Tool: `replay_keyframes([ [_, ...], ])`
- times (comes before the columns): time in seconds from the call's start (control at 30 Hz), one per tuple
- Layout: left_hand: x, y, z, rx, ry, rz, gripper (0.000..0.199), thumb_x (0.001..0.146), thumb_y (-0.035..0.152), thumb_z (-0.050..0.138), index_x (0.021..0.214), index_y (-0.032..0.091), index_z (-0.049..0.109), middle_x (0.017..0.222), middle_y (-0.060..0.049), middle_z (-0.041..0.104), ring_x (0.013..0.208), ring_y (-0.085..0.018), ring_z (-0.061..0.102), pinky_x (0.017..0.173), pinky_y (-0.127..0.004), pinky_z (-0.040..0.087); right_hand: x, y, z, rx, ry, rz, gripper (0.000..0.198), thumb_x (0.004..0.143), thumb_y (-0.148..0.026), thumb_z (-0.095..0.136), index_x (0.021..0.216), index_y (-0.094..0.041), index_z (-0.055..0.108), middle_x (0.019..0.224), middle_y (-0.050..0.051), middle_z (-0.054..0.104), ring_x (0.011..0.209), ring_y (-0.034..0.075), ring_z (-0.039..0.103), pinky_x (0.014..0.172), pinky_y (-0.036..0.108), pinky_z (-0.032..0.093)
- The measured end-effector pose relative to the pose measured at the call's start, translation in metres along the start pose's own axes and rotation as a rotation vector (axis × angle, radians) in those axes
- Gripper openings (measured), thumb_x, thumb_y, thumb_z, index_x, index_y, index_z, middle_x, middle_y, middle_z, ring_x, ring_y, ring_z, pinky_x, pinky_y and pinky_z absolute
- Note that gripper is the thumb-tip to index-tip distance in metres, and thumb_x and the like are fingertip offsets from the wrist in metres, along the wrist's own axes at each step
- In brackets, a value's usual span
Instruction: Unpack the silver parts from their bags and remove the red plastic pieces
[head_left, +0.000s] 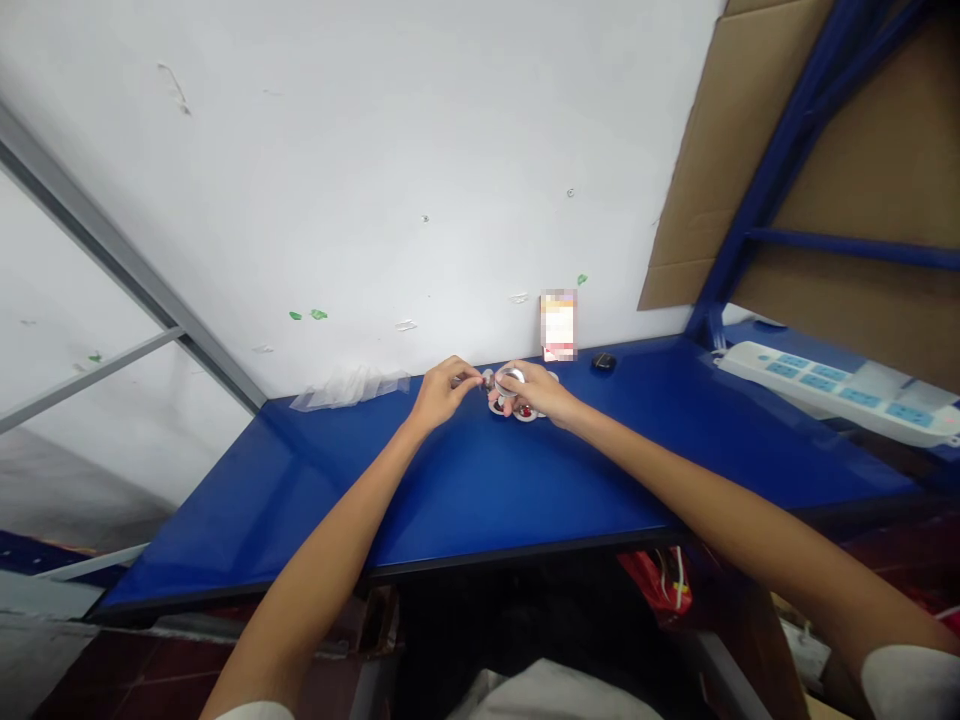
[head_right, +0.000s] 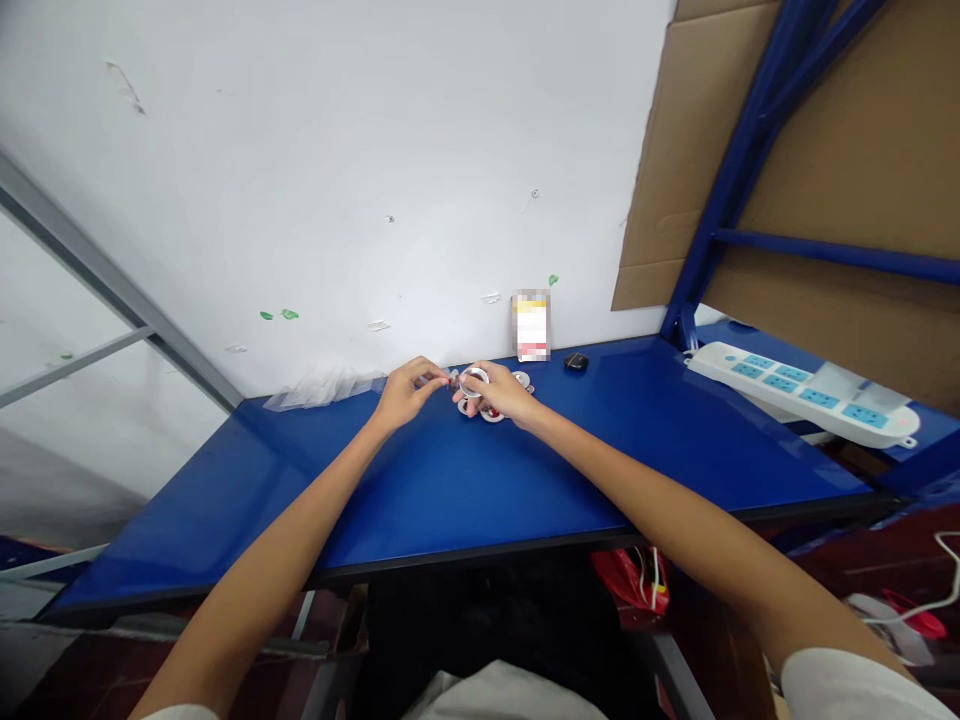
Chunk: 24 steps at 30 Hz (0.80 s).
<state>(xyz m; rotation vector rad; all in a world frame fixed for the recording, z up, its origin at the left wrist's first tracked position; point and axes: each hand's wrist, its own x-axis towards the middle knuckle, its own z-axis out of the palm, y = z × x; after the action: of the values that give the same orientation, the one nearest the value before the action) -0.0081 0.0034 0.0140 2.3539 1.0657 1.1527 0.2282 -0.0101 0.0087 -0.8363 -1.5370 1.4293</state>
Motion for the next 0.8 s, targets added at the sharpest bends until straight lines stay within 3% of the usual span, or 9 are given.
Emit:
replay_keyframes([
  [0.1,-0.002,-0.011,0.003,0.025,-0.042,-0.02,0.027,0.108,0.043,0.054,0.098,0.021,0.067,0.102,-0.009,0.072,0.096,-0.023,0.067,0.084,-0.036,0.053,0.003,-0.005,-0.009,0.002,0.012,0.037,0.019,0.097,-0.035,0.074,0.101,-0.021,0.061,0.096,0.01,0.082,0.066,0.019,0.074,0.061,0.03,0.061],
  [0.2,-0.005,-0.018,0.011,0.058,-0.105,-0.029,0.022,0.109,0.037,0.049,0.1,0.021,0.061,0.099,-0.007,0.071,0.092,-0.022,0.066,0.085,-0.037,0.052,0.005,-0.006,-0.022,-0.224,0.066,0.003,0.013,0.102,-0.028,0.057,0.111,-0.021,0.063,0.091,0.005,0.079,0.061,0.017,0.068,0.062,0.031,0.058],
  [0.37,-0.009,-0.009,0.023,0.108,-0.211,-0.013,0.016,0.107,0.034,0.052,0.1,0.023,0.063,0.094,-0.006,0.073,0.083,-0.023,0.067,0.078,-0.037,0.05,0.005,0.0,-0.036,-0.944,0.078,-0.435,0.037,0.105,-0.016,0.044,0.135,-0.02,0.065,0.121,0.012,0.073,0.11,0.028,0.068,0.1,0.043,0.054],
  [0.47,-0.009,-0.002,0.026,0.118,-0.249,-0.002,0.016,0.105,0.035,0.056,0.101,0.024,0.067,0.093,-0.006,0.074,0.082,-0.023,0.068,0.078,-0.038,0.052,0.006,0.006,-0.036,-1.196,-0.051,-0.511,0.041,0.102,-0.01,0.044,0.133,-0.017,0.071,0.122,0.018,0.071,0.116,0.032,0.063,0.104,0.047,0.051],
  [0.57,-0.007,-0.008,0.021,0.142,-0.18,-0.034,0.02,0.105,0.036,0.054,0.104,0.024,0.07,0.097,-0.007,0.075,0.085,-0.024,0.069,0.082,-0.04,0.054,0.006,0.01,-0.036,-1.276,-0.147,-0.511,0.041,0.097,-0.007,0.051,0.129,-0.017,0.076,0.119,0.016,0.073,0.119,0.032,0.061,0.107,0.047,0.048],
  [0.7,-0.007,-0.033,0.006,0.332,-0.012,-0.028,0.019,0.101,0.026,0.055,0.11,0.021,0.071,0.111,-0.012,0.073,0.107,-0.031,0.065,0.101,-0.048,0.052,0.003,0.009,-0.039,-1.207,-0.214,-0.476,0.044,0.086,-0.013,0.068,0.128,-0.024,0.078,0.13,0.013,0.072,0.129,0.035,0.058,0.113,0.051,0.044],
  [0.8,-0.008,-0.053,0.001,0.439,-0.034,0.006,0.032,0.095,0.022,0.062,0.126,0.02,0.072,0.132,-0.016,0.067,0.126,-0.035,0.058,0.113,-0.054,0.046,0.001,0.003,-0.04,-1.134,-0.206,-0.466,0.049,0.086,-0.019,0.072,0.134,-0.025,0.076,0.134,0.013,0.071,0.13,0.036,0.057,0.113,0.053,0.045],
])
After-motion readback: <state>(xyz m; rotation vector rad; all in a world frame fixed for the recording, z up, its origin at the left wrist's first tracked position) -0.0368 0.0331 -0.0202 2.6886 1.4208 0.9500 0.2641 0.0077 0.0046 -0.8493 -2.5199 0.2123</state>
